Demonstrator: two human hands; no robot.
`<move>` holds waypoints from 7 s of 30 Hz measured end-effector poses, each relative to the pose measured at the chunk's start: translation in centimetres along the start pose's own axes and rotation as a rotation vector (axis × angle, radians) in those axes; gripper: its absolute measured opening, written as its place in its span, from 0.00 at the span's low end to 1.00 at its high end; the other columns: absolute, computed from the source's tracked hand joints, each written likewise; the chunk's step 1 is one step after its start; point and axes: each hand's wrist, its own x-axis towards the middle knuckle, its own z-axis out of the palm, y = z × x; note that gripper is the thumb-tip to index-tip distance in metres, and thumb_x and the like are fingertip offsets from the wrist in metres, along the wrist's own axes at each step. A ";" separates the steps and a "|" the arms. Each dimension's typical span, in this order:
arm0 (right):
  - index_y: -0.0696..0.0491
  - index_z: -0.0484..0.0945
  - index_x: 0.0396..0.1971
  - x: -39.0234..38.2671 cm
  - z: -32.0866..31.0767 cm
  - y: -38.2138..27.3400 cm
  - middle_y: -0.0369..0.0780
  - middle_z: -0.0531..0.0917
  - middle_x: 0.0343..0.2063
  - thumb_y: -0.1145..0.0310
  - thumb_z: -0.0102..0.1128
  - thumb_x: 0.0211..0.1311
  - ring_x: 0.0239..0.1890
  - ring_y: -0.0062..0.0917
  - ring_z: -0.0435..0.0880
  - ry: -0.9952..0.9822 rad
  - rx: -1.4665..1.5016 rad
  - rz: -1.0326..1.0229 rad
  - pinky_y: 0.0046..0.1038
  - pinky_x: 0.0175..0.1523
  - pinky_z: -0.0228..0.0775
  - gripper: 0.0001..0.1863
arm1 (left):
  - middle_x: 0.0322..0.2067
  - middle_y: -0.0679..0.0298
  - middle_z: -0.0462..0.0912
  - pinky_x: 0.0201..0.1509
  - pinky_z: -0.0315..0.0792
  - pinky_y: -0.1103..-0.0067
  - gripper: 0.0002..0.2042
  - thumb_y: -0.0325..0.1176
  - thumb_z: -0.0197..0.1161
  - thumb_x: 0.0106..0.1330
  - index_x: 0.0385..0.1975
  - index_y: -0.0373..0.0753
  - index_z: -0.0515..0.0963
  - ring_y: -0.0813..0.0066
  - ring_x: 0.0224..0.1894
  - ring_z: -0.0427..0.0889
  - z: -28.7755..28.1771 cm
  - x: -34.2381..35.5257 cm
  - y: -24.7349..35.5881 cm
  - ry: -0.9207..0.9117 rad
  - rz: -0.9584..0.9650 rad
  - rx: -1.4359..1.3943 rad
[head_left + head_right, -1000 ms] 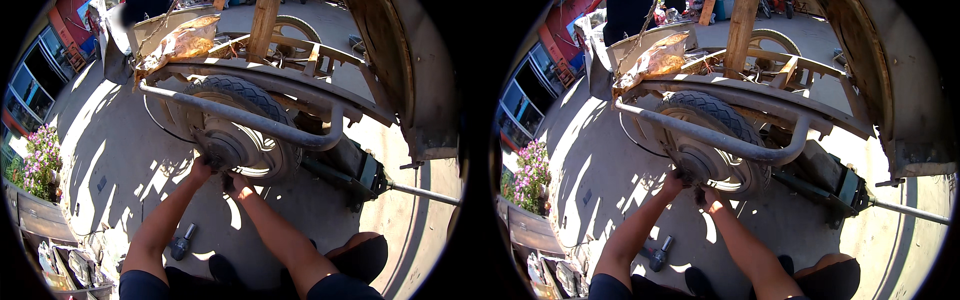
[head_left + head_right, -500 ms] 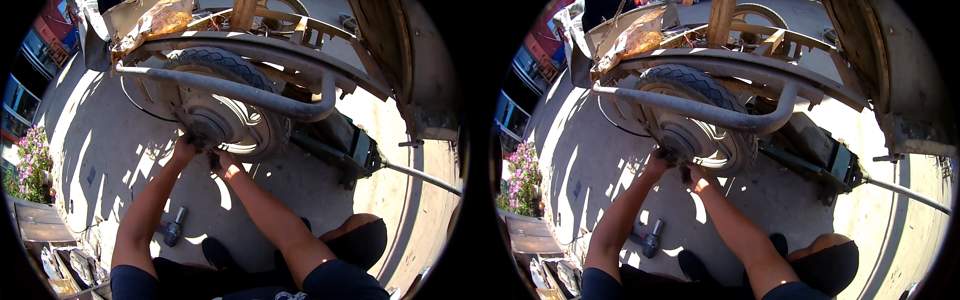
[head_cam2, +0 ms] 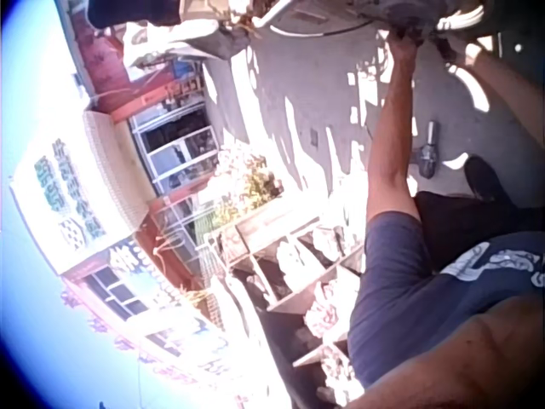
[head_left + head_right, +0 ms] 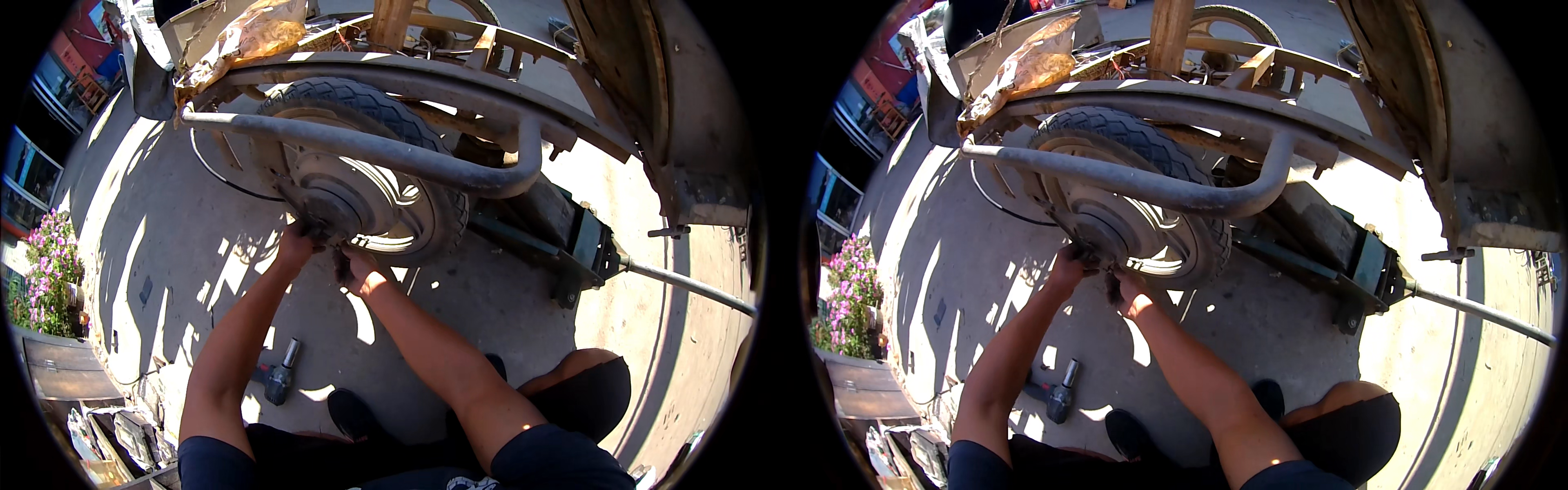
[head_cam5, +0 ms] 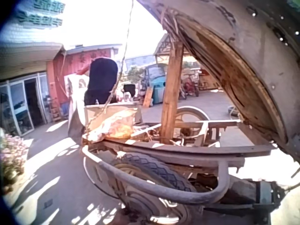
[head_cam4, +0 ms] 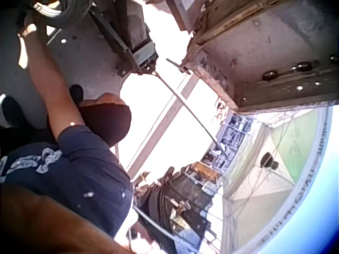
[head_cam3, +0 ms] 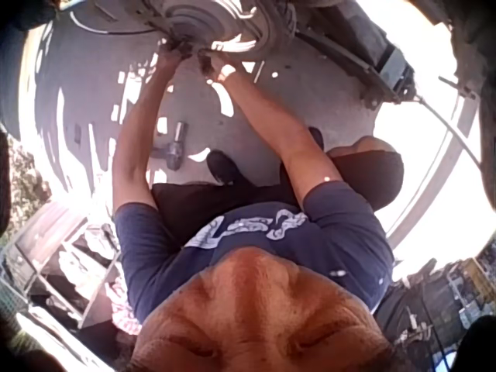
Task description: The person squats beside a wheel mounted on a frame and uses a wrench to loosen and remove the hub nut and washer. They then remove the hub cap and continue to disassemble the hub components by hand.
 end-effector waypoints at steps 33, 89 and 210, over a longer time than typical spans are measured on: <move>0.57 0.73 0.41 -0.6 0.8 -1.1 0.40 0.77 0.34 0.78 0.48 0.64 0.36 0.29 0.78 0.028 0.106 0.027 0.34 0.41 0.77 0.07 | 0.42 0.58 0.80 0.40 0.80 0.73 0.15 0.18 0.50 0.61 0.48 0.32 0.74 0.66 0.40 0.82 -0.1 0.1 -0.5 0.023 0.048 -0.019; 0.57 0.73 0.40 0.0 -0.5 -0.8 0.40 0.79 0.31 0.71 0.45 0.68 0.32 0.26 0.79 -0.081 0.025 -0.003 0.30 0.40 0.76 0.09 | 0.43 0.60 0.80 0.42 0.79 0.73 0.15 0.20 0.54 0.61 0.49 0.34 0.74 0.68 0.43 0.81 0.1 0.1 -0.3 0.002 0.036 0.005; 0.53 0.74 0.39 -0.8 1.9 -0.7 0.35 0.78 0.35 0.74 0.60 0.59 0.37 0.24 0.78 -0.122 -0.376 -0.264 0.32 0.44 0.75 0.09 | 0.40 0.52 0.79 0.46 0.77 0.69 0.19 0.43 0.47 0.72 0.45 0.28 0.71 0.62 0.42 0.80 -4.4 -0.1 4.5 0.181 0.246 -0.401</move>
